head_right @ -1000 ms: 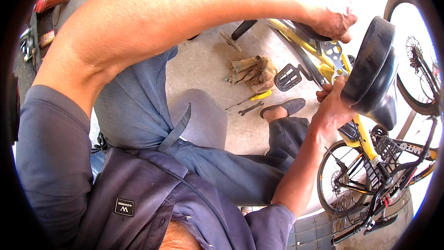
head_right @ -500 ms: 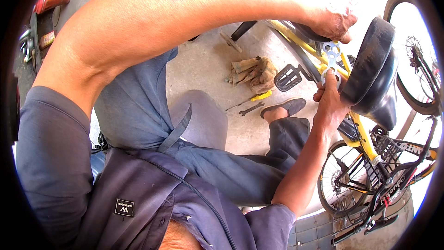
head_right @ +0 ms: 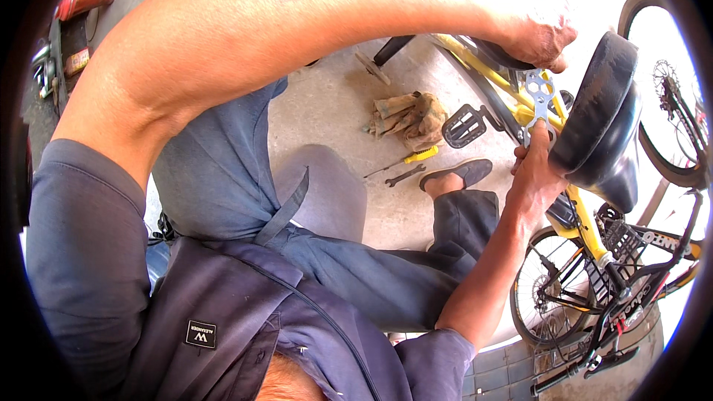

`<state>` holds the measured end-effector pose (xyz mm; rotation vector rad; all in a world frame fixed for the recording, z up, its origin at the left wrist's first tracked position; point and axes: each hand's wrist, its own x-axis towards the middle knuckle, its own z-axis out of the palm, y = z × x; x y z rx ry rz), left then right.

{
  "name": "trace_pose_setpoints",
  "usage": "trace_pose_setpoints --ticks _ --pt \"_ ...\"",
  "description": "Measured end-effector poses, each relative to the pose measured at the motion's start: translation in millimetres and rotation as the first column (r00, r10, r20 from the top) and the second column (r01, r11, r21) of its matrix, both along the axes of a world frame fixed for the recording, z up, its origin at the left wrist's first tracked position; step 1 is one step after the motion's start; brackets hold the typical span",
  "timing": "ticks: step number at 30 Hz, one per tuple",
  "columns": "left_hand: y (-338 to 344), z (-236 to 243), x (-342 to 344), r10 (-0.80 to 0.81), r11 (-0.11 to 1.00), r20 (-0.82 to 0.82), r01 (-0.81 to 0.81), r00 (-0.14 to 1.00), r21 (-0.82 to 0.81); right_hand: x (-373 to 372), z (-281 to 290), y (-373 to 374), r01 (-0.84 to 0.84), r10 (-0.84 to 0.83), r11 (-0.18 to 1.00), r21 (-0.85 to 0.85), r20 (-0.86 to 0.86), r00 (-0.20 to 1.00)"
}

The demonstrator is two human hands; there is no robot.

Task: The person is sitting on the floor and adjusting the seat of a yellow bicycle. They use a wrench to tighten the seat post bolt and check the stability of the seat.

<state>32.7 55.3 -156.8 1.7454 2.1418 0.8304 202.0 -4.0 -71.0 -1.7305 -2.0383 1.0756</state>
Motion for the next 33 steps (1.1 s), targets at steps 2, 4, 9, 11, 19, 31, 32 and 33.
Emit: trace_pose_setpoints --ticks 2,4,9,11,19,31,32,33 --pt "6.7 -7.8 -0.2 0.014 1.000 0.007 -0.014 1.000 0.005 -1.4 -2.3 0.4 -0.006 0.007 1.000 0.012 -0.020 1.000" --pt "7.2 -7.0 1.7 -0.020 1.000 0.010 0.020 1.000 -0.010 5.2 -8.9 3.9 0.021 -0.020 0.999 0.040 -0.033 0.999" --pt "1.6 -2.1 -6.6 -0.042 0.999 0.006 0.042 0.999 -0.034 2.2 -11.0 2.1 -0.014 0.017 0.998 0.064 -0.041 0.999" --pt "-14.9 16.6 -3.7 -0.127 0.984 0.001 0.126 0.992 -0.124 9.7 -12.6 5.2 0.006 -0.007 0.997 0.078 0.015 1.000" --pt "-53.9 100.9 -40.9 -0.177 0.865 0.181 0.240 0.968 -0.440 8.6 -7.0 5.7 -0.097 0.105 0.977 0.190 -0.035 0.994" --pt "-63.2 67.3 -24.5 -0.137 0.972 -0.019 0.131 0.990 -0.194 8.8 -11.9 9.1 -0.079 0.092 0.962 0.261 -0.040 0.995" --pt "-58.3 58.6 -25.1 -0.135 0.977 -0.017 0.131 0.991 -0.167 7.0 -13.1 8.0 -0.085 0.103 0.958 0.273 -0.053 0.993" --pt "-53.8 52.7 -23.6 -0.142 0.981 -0.011 0.139 0.990 -0.136 6.8 -15.3 8.6 -0.085 0.107 0.954 0.287 -0.061 0.992"
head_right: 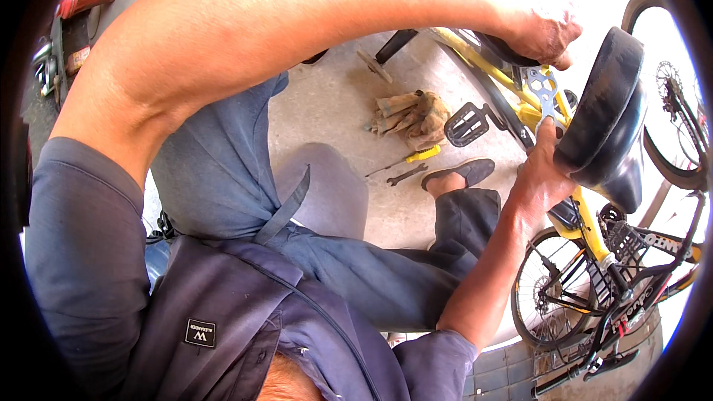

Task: The person is sitting on the floor and adjusting the seat of a yellow bicycle. They use a wrench to tighten the seat post bolt and check the stability of the seat.

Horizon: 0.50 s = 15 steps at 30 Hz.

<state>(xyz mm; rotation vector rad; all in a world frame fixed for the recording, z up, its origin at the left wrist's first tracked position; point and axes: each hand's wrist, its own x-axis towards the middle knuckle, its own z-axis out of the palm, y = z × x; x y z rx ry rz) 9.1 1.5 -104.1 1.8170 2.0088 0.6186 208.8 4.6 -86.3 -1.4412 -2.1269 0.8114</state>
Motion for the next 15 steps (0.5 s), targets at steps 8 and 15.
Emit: trace_pose_setpoints --ticks 8,15 --pt "7.1 -7.5 4.7 -0.011 1.000 0.035 0.011 0.999 -0.002 4.0 -12.2 -13.6 0.009 -0.014 0.997 -0.071 -0.078 0.997" --pt "1.5 1.5 3.4 -0.027 0.999 0.022 0.028 0.999 -0.041 0.9 -13.7 -21.6 -0.007 0.030 0.993 -0.119 0.192 0.981"
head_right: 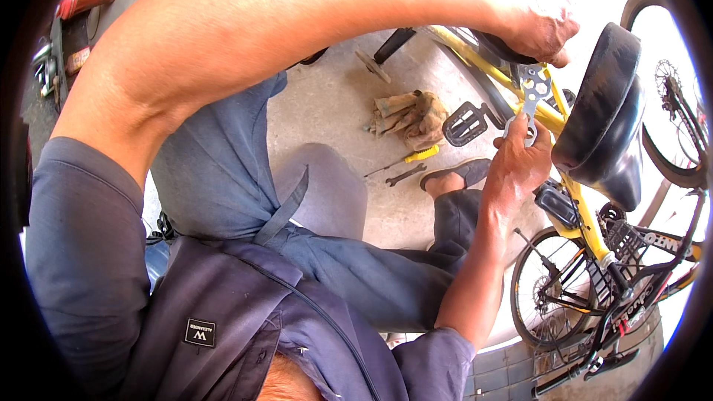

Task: The person is sitting on the floor and adjusting the seat of a yellow bicycle. They use a wrench to tighten the seat post bolt and check the stability of the seat.

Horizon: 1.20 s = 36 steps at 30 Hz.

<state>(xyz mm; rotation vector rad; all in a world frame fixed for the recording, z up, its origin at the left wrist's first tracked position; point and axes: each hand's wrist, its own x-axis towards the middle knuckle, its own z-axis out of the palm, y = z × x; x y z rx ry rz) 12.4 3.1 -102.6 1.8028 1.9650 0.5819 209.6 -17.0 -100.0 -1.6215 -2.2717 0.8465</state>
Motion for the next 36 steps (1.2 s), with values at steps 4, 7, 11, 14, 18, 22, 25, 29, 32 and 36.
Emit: trace_pose_setpoints --ticks 4,7,11,14,18,22,25,29,32,36 --pt "-5.5 6.1 -1.3 -0.005 1.000 -0.010 0.005 1.000 -0.016 1.9 -2.8 6.5 -0.003 0.001 1.000 -0.022 -0.066 0.998" --pt "-5.1 7.6 -3.4 -0.017 1.000 -0.006 0.017 1.000 -0.021 9.8 -6.5 13.2 0.019 -0.023 1.000 -0.024 -0.147 0.989" --pt "-8.3 13.3 -8.2 -0.013 0.999 -0.009 0.013 1.000 -0.034 8.6 -3.5 17.4 0.012 -0.011 1.000 0.004 -0.149 0.989" --pt "-10.0 16.5 -8.7 -0.020 0.999 -0.003 0.019 1.000 -0.040 8.1 1.7 17.8 0.024 -0.027 0.999 -0.027 -0.111 0.993" --pt "-13.6 21.7 -9.7 -0.038 0.997 -0.001 0.038 0.999 -0.061 7.2 -0.3 12.8 -0.015 0.013 0.997 -0.079 -0.026 1.000" --pt "-10.2 18.5 -13.7 -0.062 0.996 0.023 0.063 0.998 -0.062 -1.4 3.7 2.4 -0.051 0.053 0.996 -0.072 0.028 0.998" --pt "-3.5 2.6 -5.6 0.028 0.999 0.046 -0.030 0.999 0.031 -3.5 7.6 2.2 -0.028 0.028 0.993 -0.113 -0.001 1.000" --pt "-24.8 30.8 -6.4 0.001 0.997 -0.016 -0.002 1.000 -0.076 2.8 11.7 1.6 -0.002 -0.013 0.993 -0.114 -0.131 0.991" --pt "-28.1 31.8 -8.2 0.044 0.997 -0.062 -0.047 0.997 -0.053 -3.6 25.6 -2.8 -0.011 -0.009 0.979 -0.201 -0.097 0.995" --pt "-24.5 27.3 -5.8 0.054 0.997 -0.043 -0.056 0.998 -0.045 2.9 21.9 5.8 0.012 -0.054 0.964 -0.264 -0.154 0.987"
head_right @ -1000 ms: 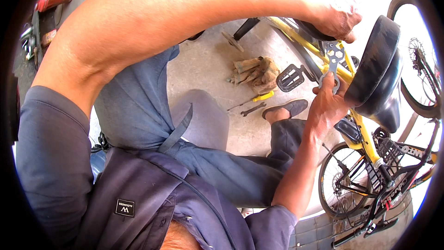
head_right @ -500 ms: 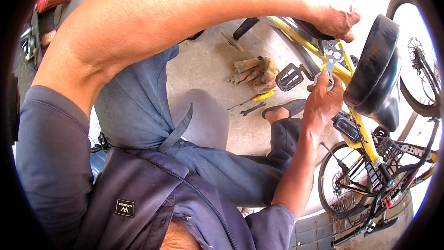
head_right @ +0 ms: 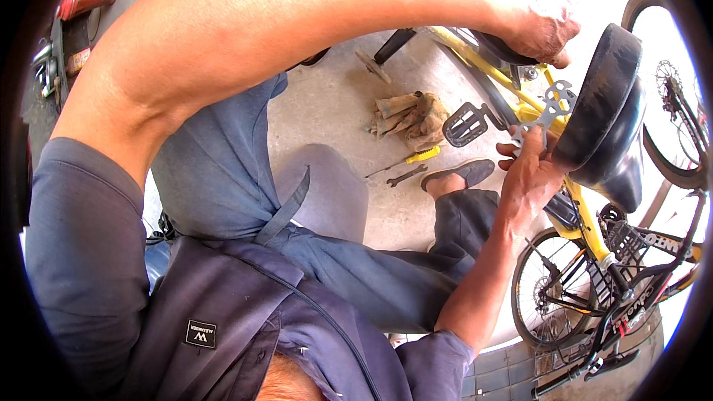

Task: The person is sitting on the floor and adjusting the seat of a yellow bicycle. They use a wrench to tighten the seat post bolt and check the stability of the seat.

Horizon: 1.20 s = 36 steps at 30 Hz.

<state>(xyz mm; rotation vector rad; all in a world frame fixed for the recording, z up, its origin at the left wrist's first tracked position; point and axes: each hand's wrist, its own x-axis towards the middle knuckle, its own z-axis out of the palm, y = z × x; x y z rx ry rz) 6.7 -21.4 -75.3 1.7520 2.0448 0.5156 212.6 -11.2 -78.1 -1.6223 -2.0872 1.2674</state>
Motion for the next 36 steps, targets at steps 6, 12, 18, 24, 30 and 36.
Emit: trace_pose_setpoints --ticks 6,12,18,24,30,36 --pt "-0.4 3.0 1.2 -0.001 0.999 0.009 0.001 1.000 -0.033 -1.3 4.2 -1.1 -0.011 0.013 0.999 0.032 -0.055 0.998" --pt "3.0 -1.0 3.0 0.006 0.999 0.001 -0.006 1.000 -0.031 8.8 -2.4 9.0 -0.046 0.044 0.994 0.095 0.024 0.999" --pt "14.0 -29.4 6.9 0.121 0.971 -0.077 -0.102 0.990 0.216 4.9 -4.7 8.7 -0.060 0.053 0.993 0.106 0.072 0.996" --pt "12.5 -22.5 4.1 0.068 0.983 -0.109 -0.048 0.992 0.176 11.8 -4.2 8.9 -0.110 0.094 0.973 0.202 0.089 0.992" --pt "6.1 -13.7 0.8 0.085 0.987 -0.143 -0.064 0.986 0.146 20.6 -14.5 18.4 -0.242 0.198 0.892 0.381 0.151 0.968" --pt "4.0 -11.9 -0.5 0.059 0.991 -0.123 -0.043 0.991 0.124 16.4 -14.9 17.9 -0.251 0.219 0.887 0.387 0.124 0.968"
